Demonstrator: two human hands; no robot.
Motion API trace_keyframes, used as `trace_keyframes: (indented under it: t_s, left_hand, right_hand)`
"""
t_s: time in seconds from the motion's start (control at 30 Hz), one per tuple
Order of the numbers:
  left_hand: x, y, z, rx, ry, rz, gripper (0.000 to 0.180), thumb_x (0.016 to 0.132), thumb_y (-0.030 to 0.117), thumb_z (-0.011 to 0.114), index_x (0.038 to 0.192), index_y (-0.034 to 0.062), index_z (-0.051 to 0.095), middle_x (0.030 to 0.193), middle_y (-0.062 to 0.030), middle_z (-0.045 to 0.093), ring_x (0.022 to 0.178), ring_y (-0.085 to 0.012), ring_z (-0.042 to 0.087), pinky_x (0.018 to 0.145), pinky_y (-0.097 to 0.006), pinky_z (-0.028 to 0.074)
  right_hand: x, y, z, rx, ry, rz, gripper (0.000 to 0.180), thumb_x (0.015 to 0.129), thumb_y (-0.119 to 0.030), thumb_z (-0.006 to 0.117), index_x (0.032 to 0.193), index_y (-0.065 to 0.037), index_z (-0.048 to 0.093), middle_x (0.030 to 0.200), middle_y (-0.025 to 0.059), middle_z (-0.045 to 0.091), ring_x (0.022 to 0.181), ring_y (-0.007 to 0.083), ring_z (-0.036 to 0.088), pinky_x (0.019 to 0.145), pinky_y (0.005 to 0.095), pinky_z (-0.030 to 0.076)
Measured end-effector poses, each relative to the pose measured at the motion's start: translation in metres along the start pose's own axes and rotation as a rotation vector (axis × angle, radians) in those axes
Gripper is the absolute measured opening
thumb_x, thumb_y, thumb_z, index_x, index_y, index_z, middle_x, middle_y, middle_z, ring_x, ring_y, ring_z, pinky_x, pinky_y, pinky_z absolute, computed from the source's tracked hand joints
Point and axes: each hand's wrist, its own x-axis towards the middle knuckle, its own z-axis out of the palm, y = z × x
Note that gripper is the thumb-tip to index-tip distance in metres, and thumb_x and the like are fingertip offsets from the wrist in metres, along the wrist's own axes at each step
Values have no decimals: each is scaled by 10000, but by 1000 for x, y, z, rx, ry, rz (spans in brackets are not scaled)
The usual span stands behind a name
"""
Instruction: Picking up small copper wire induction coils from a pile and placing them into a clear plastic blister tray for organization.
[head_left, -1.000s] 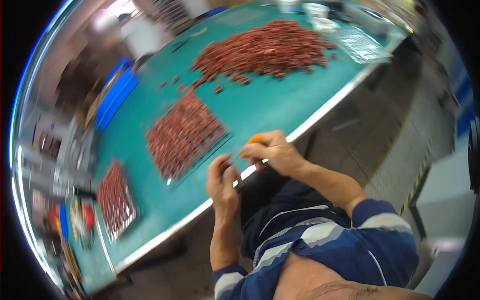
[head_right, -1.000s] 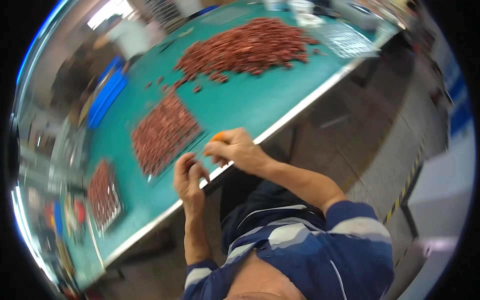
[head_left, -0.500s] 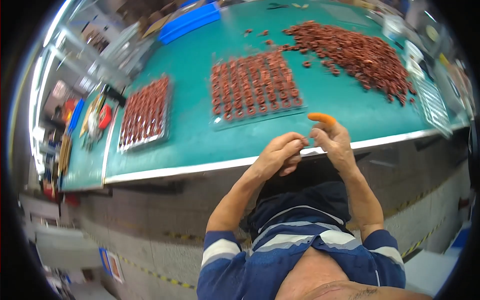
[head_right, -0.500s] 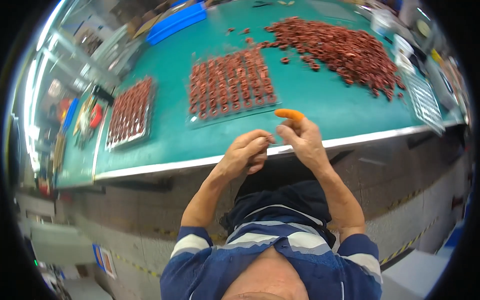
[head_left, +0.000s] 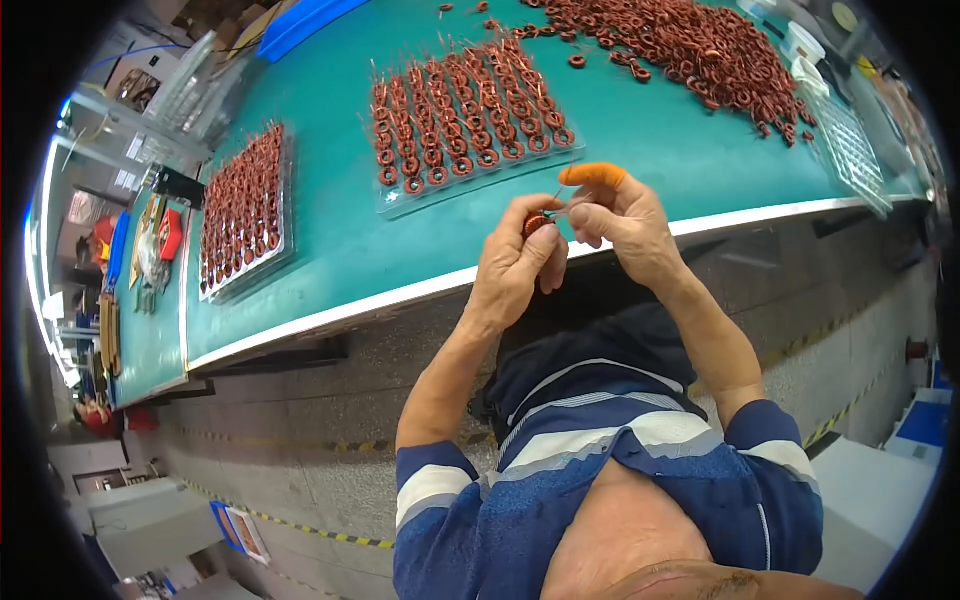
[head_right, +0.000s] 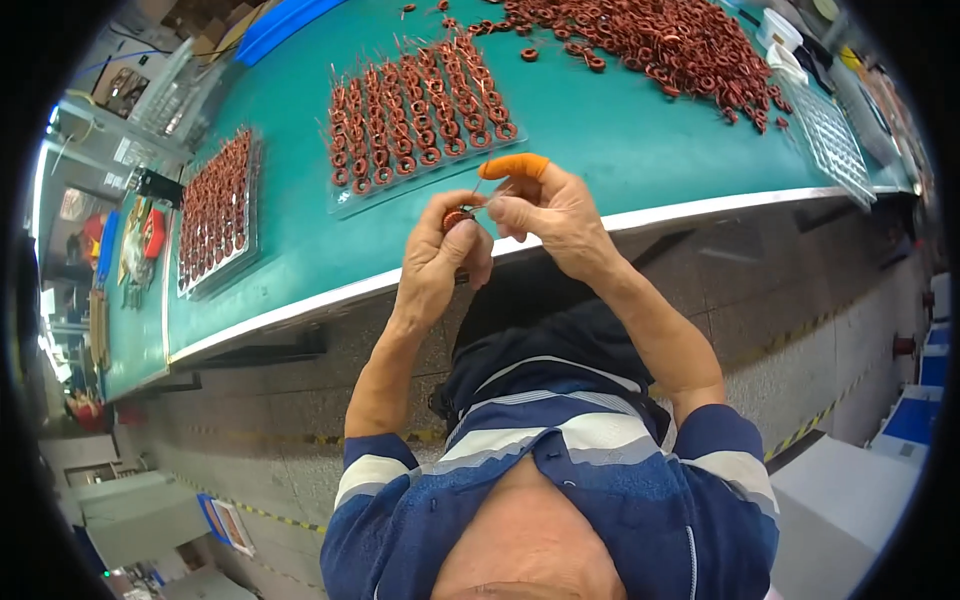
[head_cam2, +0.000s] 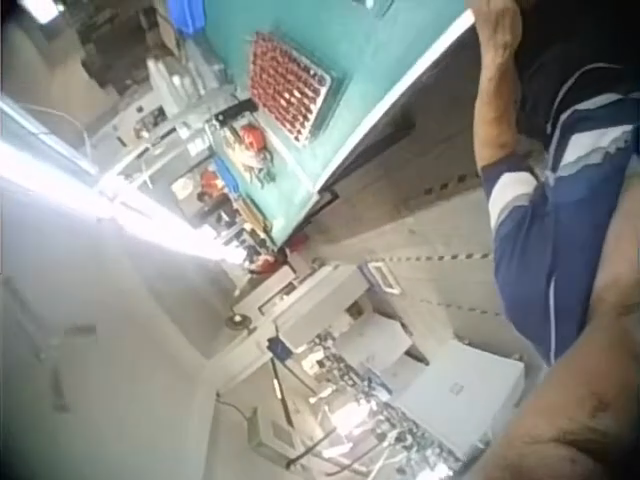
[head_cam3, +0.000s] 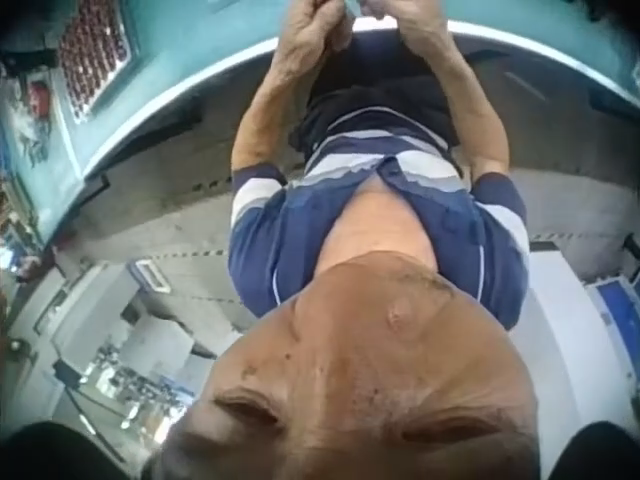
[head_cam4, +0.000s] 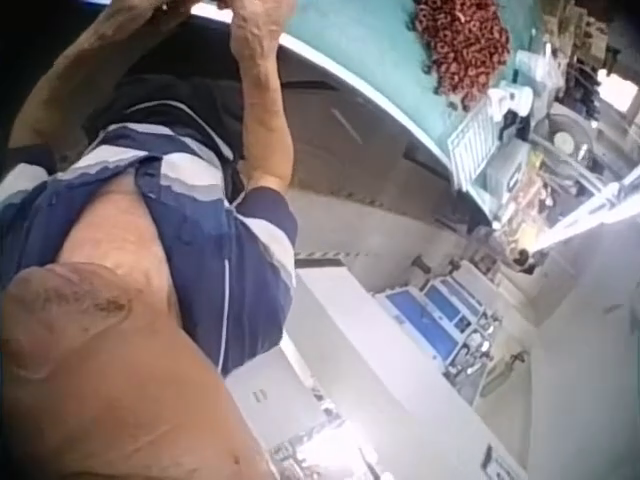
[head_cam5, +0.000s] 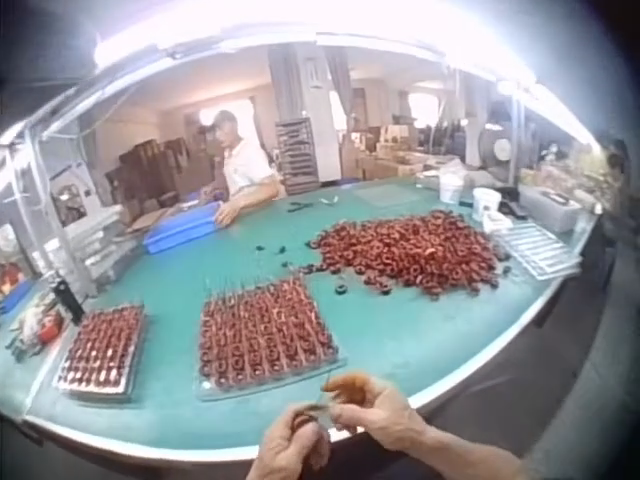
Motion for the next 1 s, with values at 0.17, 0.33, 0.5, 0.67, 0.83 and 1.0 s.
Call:
trace_keyframes:
  t_s: [0.17, 0.33, 0.5, 0.67, 0.83, 1.0]
  left_hand:
    - [0, 0, 10, -109, 39, 21, 237, 1013, 203, 431, 1155, 14, 447, 625, -38, 501, 497, -103, 487, 440, -220, 383]
    - [-8, -16, 16, -39, 98, 46, 221, 1008, 210, 452, 1140, 32, 454, 648, -39, 471, 501, -113, 462, 448, -232, 383]
    - [-17, -9, 17, 5, 92, 108, 222, 1001, 214, 471, 1126, 31, 468, 623, -25, 439, 491, -109, 435, 448, -240, 375]
    - [-13, -13, 14, -295, -17, -36, 183, 992, 198, 481, 1081, 39, 494, 596, -21, 429, 452, -114, 446, 418, -243, 379]
    - [-9, -13, 7, -364, 95, -75, 195, 996, 202, 456, 1060, 21, 489, 604, -49, 458, 452, -146, 480, 410, -251, 393]
    - [1, -21, 2, -288, 163, -69, 222, 1000, 217, 454, 1056, 5, 490, 679, -85, 542, 555, -149, 556, 479, -243, 457]
  right_hand:
    - [-3, 3, 10, -75, 89, -30, 317, 853, -178, 715, 1095, -15, 591, 806, 14, 606, 671, 68, 550, 588, 201, 440]
    - [-16, -1, 20, -378, 229, -118, 169, 856, -145, 699, 866, 14, 639, 707, 30, 631, 638, 84, 573, 607, 225, 469]
    - [-17, 7, 31, -77, 268, -187, 200, 849, -70, 704, 1008, 15, 618, 787, 12, 606, 672, 68, 567, 594, 208, 464]
    - [-26, 18, 12, -157, 177, -240, 165, 849, -38, 693, 995, -10, 623, 786, 14, 604, 644, 65, 547, 591, 200, 461]
    - [-11, 6, 26, -239, 211, -109, 162, 873, -57, 654, 1013, 20, 621, 784, 35, 617, 678, 72, 563, 600, 211, 454]
    - [-14, 17, 8, -431, 383, -307, 337, 845, -160, 727, 1103, 17, 600, 757, 10, 592, 634, 58, 524, 548, 204, 428]
